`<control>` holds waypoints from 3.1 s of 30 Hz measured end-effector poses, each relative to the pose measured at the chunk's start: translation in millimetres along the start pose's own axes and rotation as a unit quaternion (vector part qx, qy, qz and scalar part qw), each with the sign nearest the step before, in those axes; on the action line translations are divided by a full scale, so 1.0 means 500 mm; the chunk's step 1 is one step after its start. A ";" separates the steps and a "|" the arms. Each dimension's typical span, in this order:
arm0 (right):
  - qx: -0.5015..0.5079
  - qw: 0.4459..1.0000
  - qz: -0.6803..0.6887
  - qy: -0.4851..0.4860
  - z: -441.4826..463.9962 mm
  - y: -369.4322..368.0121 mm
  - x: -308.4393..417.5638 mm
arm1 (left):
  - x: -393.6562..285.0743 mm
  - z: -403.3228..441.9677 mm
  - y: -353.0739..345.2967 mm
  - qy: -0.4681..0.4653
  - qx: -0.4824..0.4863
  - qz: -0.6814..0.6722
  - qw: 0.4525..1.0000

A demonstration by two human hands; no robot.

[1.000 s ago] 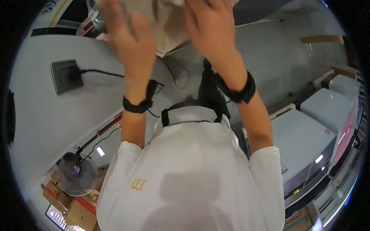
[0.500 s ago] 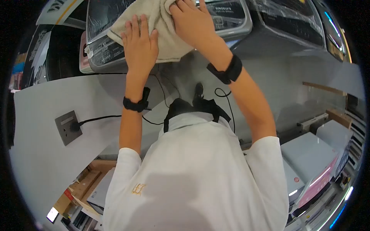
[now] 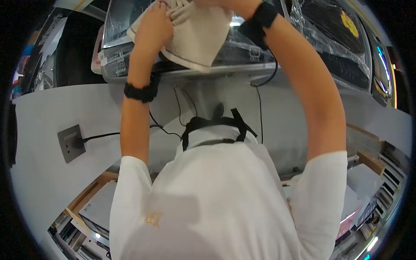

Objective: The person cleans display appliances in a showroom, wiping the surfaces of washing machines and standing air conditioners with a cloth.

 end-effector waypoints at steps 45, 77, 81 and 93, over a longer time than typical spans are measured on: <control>0.050 0.973 -0.216 0.060 0.308 -0.010 0.190 | 0.273 -0.097 0.183 0.119 -0.092 0.041 0.988; 0.105 0.955 -0.026 -0.277 -0.161 0.092 0.132 | -0.022 -0.088 0.123 -0.107 0.042 -0.075 0.991; 0.066 0.943 -0.087 -0.315 -0.205 0.111 0.016 | -0.129 -0.052 0.061 -0.088 0.049 -0.053 0.994; 0.070 0.922 -0.110 -0.364 -0.278 0.124 0.038 | -0.166 -0.077 0.066 -0.123 0.034 -0.027 0.991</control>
Point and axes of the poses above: each hand's wrist, its own z-axis towards the middle knuckle, its own y-axis out of the back of the hand, x = y × z, the point moved 5 cm from there along z, towards the middle knuckle, and after that the axes turned 4 degrees about -x, right-handed, at the moved point
